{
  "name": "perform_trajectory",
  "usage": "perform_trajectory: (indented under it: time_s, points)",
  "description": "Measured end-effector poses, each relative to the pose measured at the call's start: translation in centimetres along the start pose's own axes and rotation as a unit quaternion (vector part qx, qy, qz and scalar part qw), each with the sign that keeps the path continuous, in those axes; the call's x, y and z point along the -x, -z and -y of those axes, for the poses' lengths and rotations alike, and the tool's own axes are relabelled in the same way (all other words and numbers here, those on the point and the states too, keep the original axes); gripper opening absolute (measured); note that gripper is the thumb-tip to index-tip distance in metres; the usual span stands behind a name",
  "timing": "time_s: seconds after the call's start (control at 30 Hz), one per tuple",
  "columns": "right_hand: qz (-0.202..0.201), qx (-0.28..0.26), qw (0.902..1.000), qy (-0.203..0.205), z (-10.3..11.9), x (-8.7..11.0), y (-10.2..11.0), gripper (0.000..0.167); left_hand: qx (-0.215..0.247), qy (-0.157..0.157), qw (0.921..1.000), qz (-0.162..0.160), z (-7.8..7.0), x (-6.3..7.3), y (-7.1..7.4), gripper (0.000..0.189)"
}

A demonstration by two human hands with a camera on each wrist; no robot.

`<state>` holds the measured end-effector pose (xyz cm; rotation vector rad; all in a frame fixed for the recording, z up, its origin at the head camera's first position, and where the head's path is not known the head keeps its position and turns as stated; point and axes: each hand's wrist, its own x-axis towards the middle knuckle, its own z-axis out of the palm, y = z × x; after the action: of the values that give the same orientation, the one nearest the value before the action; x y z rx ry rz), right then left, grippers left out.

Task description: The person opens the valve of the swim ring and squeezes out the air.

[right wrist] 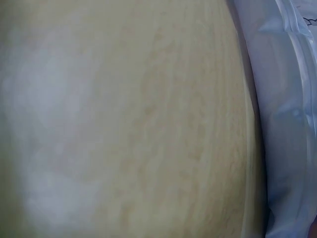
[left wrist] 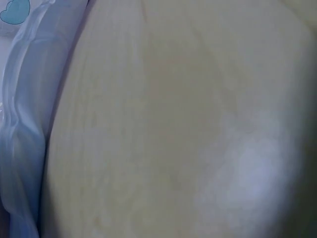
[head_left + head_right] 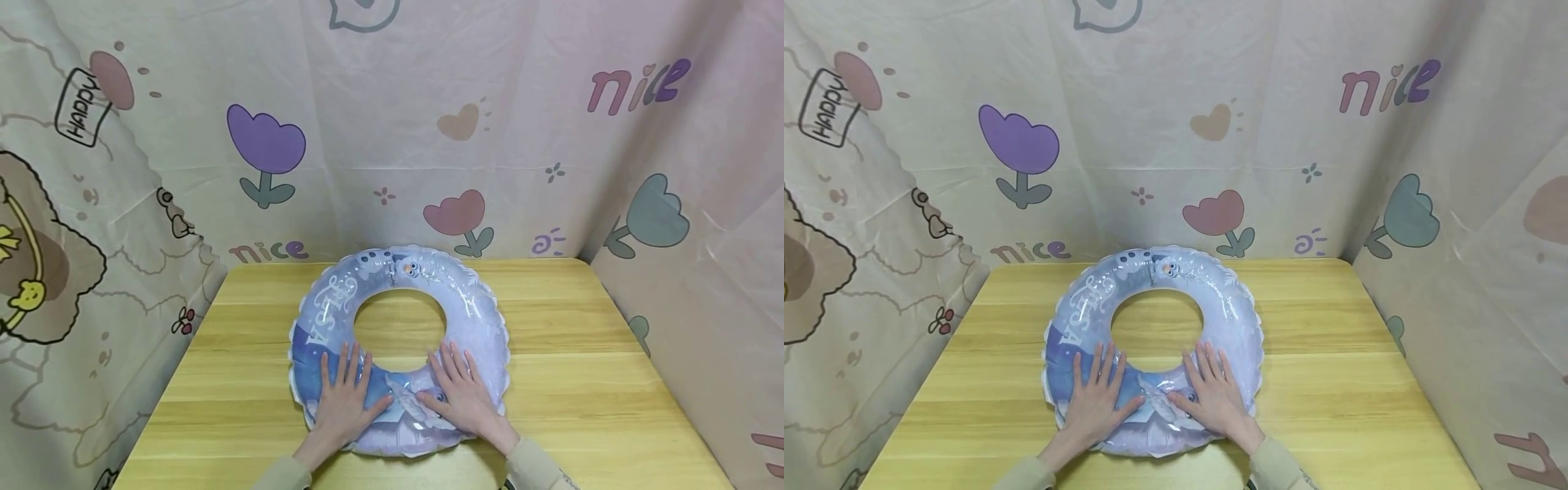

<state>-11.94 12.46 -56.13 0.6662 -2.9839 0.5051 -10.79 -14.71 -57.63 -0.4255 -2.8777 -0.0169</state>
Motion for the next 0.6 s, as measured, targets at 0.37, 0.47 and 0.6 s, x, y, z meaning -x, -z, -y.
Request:
perform_trajectory:
  time_s: [0.37, 0.47, 0.6]
  points:
    - [-0.018, -0.004, 0.9998, 0.008, 0.17, 0.09, -0.13, 0.086, 0.007, -0.001, 0.9999, 0.007, 0.02, 0.05, -0.19, 0.1]
    - [-0.013, -0.004, 0.9999, 0.004, 0.26, 0.15, 0.02, 0.086, 0.013, -0.001, 0.9998, 0.013, 0.02, 0.03, -0.11, 0.1]
    - [-0.029, -0.005, 0.9995, 0.013, 0.22, 0.28, -0.13, 0.085, 0.018, -0.001, 0.9997, 0.018, -0.01, 0.12, 0.05, 0.099]
